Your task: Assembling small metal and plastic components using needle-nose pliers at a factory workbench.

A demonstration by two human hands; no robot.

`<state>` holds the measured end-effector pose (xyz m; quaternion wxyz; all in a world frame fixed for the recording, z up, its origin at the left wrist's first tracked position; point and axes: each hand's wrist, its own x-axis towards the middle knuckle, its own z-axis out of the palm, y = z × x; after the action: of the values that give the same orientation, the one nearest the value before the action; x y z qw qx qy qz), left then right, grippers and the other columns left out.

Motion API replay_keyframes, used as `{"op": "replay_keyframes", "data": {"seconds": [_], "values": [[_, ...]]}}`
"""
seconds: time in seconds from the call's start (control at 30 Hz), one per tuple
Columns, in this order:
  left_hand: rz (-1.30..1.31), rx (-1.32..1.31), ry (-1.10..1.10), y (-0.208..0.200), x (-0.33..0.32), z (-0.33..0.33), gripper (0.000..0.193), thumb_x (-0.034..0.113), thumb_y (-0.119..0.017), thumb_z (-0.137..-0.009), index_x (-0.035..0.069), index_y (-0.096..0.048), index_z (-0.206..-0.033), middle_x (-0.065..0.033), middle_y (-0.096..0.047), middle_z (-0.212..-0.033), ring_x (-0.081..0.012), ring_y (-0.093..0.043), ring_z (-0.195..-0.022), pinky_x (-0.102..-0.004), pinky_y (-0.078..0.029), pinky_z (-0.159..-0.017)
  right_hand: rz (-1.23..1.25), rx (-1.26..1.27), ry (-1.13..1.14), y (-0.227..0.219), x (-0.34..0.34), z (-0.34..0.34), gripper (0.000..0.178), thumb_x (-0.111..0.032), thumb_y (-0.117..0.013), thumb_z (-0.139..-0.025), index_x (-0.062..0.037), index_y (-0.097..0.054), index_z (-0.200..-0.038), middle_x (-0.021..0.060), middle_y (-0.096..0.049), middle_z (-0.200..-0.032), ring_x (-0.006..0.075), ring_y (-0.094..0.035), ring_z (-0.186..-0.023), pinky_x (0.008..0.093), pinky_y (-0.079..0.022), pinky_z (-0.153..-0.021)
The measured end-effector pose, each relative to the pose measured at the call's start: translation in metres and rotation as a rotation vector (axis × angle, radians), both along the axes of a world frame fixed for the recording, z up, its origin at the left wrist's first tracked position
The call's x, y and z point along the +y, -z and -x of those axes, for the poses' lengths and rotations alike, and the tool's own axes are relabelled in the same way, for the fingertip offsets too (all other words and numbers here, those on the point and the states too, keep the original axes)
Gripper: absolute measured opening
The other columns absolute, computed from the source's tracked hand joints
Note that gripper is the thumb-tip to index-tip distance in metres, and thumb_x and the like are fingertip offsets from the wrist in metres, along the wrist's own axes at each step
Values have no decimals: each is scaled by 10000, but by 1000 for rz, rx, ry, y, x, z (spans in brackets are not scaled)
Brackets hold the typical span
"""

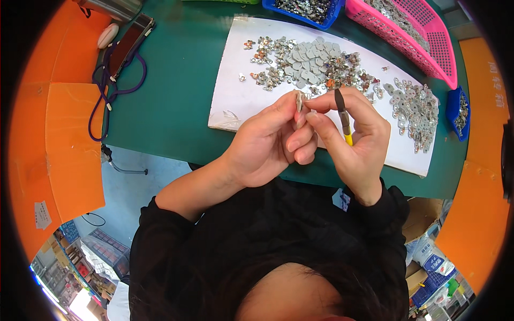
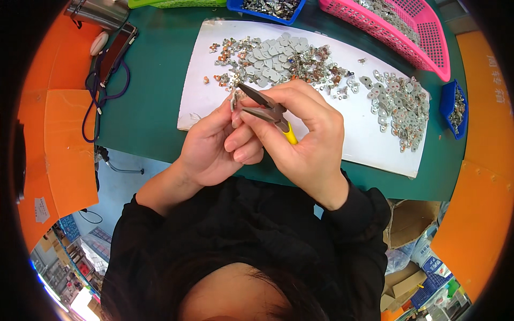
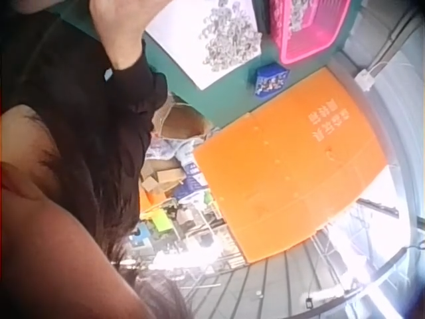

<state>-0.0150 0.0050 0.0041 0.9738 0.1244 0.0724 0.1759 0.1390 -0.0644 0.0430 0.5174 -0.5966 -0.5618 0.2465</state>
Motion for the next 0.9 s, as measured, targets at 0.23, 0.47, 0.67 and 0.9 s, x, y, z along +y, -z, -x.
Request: {"op": "replay_keyframes", "data": {"seconds": [0.23, 0.47, 0.67, 0.9], "values": [[3, 130, -61, 3, -4, -2, 371, 419, -314, -1094, 149, -495, -914, 1, -483, -693, -147, -495, -675, -292, -414, -646, 23, -8, 27, 4, 5, 3, 108, 17, -697, -832, 24, -707, -939, 99, -693, -884, 168, -649, -835, 281, -481, -780], [-38, 179, -58, 2, -5, -4, 445, 495, -277, -1080, 165, -524, -915, 82, -415, -642, -67, -439, -636, -240, -358, -624, 21, 4, 32, 8, 7, 2, 109, 5, -696, -832, 23, -708, -938, 100, -697, -896, 167, -651, -839, 279, -483, -784], [-36, 168, -62, 6, -5, -3, 420, 481, -295, -1081, 161, -529, -943, 79, -417, -645, -66, -440, -631, -241, -359, -621, 23, -14, 24, 9, 8, 1, 104, 7, -695, -827, 23, -707, -929, 100, -694, -890, 169, -649, -830, 281, -485, -780], [-42, 198, -105, 6, -6, -3, 327, 402, -337, -1095, 136, -492, -983, 10, -513, -729, -121, -490, -678, -266, -414, -636, -102, -253, 85, 16, 8, 4, 170, 33, -740, -742, -2, -710, -907, 103, -685, -853, 205, -658, -794, 302, -506, -711]]}}
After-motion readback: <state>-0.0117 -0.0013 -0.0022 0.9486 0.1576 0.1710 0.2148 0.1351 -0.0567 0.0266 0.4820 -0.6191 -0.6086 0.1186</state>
